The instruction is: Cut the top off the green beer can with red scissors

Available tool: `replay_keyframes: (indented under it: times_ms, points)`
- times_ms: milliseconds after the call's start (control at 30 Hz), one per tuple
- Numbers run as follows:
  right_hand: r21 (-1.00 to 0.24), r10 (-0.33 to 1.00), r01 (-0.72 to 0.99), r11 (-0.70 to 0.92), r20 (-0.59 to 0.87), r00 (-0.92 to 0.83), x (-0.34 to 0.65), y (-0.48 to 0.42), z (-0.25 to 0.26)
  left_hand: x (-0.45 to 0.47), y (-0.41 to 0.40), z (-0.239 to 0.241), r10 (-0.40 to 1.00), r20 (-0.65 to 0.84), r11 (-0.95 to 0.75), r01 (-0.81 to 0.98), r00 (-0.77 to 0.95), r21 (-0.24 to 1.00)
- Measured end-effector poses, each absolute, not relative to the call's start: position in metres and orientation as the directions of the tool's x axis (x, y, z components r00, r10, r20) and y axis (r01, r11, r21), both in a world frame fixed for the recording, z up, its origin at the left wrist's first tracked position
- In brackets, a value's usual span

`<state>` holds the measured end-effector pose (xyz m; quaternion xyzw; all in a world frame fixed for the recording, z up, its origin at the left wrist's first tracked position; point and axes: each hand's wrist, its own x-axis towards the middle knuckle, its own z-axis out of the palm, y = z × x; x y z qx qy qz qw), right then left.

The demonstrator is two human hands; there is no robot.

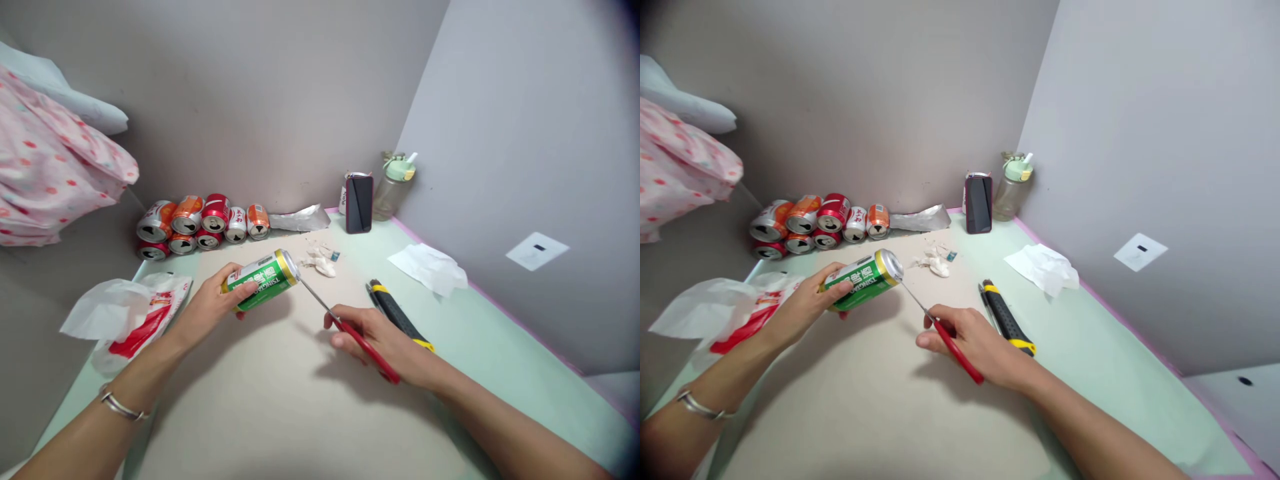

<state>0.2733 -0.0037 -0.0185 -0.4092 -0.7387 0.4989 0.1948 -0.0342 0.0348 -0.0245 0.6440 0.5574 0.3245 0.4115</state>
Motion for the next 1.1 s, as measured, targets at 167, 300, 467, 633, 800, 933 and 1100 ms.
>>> replay_keyframes:
  times_ms: [167,300,467,633,800,933,1100]
  points:
    - [-0.882,0.809,0.438,0.171,-0.128,-0.573,0.274,-0.003,-0.016,-0.032,0.032,-0.020,0.979,-0.009,-0.078,0.415,0.204,0.906]
    - [-0.870,0.811,0.459,0.179,-0.133,-0.569,0.273,-0.003,-0.013,-0.033,0.032,-0.021,0.977,0.000,-0.089,0.402,0.215,0.911]
    - [-0.945,0.776,0.320,0.073,-0.148,-0.613,0.274,-0.003,-0.017,-0.029,0.031,-0.022,0.966,-0.038,-0.054,0.341,0.256,0.939]
    - [-0.929,0.816,0.357,0.102,-0.127,-0.565,0.272,-0.002,-0.020,-0.024,0.030,-0.027,0.949,-0.131,0.056,0.256,0.285,0.965]
    - [-0.894,0.826,0.419,0.159,-0.112,-0.552,0.270,-0.002,-0.019,-0.032,0.035,-0.030,0.951,-0.080,-0.012,0.295,0.298,0.955]
    - [-0.775,0.798,0.514,0.367,-0.021,-0.602,0.266,-0.003,-0.023,-0.042,0.035,-0.025,0.923,-0.015,-0.068,0.202,0.385,0.977]
    - [-0.619,0.707,0.503,0.602,0.121,-0.697,0.263,-0.004,-0.033,-0.045,0.032,-0.018,0.802,-0.149,-0.030,0.288,0.578,0.957]
